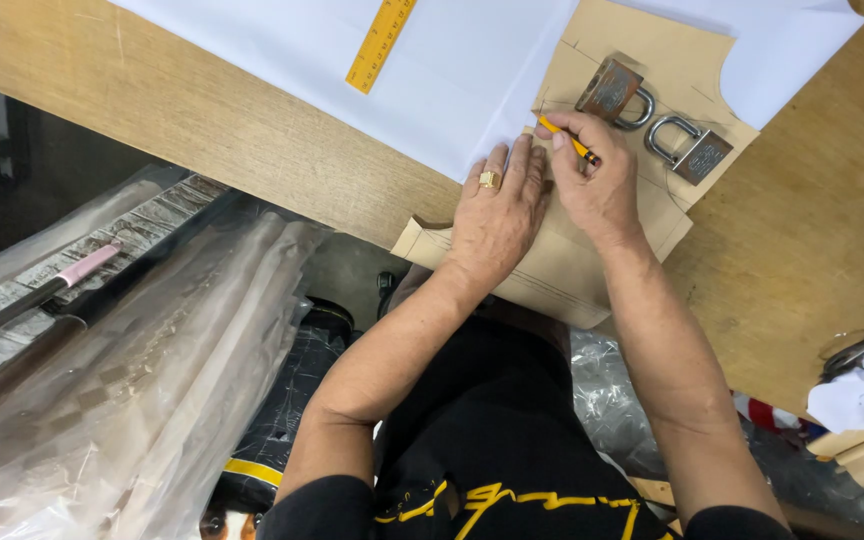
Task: The person uses a ruler and pencil to draw straight lines on a white fabric pattern, then traces a curved edge from a cardboard template. They use a measuring tape to check dimensions before cutting the fabric along the marked lines with large shears.
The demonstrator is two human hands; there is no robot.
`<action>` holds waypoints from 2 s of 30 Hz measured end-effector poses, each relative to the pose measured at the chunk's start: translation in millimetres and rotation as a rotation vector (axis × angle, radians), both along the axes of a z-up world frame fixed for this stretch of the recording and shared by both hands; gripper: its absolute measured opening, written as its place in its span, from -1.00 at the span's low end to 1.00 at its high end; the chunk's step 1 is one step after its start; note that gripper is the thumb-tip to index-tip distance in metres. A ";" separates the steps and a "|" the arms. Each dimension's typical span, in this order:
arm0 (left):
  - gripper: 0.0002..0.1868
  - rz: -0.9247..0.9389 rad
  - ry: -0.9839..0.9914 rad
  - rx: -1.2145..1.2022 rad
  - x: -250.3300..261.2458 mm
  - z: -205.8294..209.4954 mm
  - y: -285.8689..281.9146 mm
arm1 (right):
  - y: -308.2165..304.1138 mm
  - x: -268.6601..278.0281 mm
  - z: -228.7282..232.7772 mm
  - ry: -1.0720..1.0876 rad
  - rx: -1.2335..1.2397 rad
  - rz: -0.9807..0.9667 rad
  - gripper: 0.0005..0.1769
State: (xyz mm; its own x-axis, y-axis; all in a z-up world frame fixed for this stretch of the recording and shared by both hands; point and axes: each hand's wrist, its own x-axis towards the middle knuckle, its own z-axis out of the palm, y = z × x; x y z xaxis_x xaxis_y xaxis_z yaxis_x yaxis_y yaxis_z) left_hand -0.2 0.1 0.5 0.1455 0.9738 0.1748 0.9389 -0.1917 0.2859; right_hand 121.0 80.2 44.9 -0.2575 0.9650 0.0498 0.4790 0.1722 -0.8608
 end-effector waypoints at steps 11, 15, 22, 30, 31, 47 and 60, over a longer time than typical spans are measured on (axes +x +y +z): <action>-0.48 -0.012 -0.016 -0.023 0.6 -2.2 -0.2 | -0.7 -0.8 -0.1 -0.004 -0.005 0.003 -0.80; -0.46 -0.010 -0.014 -0.021 1.2 -4.1 0.1 | -1.9 -0.3 -4.4 -0.033 0.008 -0.010 -0.81; -0.48 -0.016 0.013 0.015 1.1 -6.3 0.1 | -0.4 -14.2 0.6 -0.138 -0.018 -0.165 -0.89; -0.48 -0.028 0.014 0.008 -0.7 0.0 0.1 | -7.9 -0.6 40.3 -0.056 -0.070 -0.233 -0.81; -0.46 -0.034 0.013 -0.034 -1.4 2.3 -0.5 | -12.9 7.9 49.2 0.082 -0.082 -0.218 -0.72; -0.55 -0.473 0.015 0.206 47.7 42.8 80.5 | -176.4 141.4 9.9 -0.428 -0.296 -0.813 -0.65; -0.22 -0.525 0.555 -0.125 74.2 43.7 122.1 | -154.7 142.1 0.5 -0.596 -0.292 -0.613 -0.27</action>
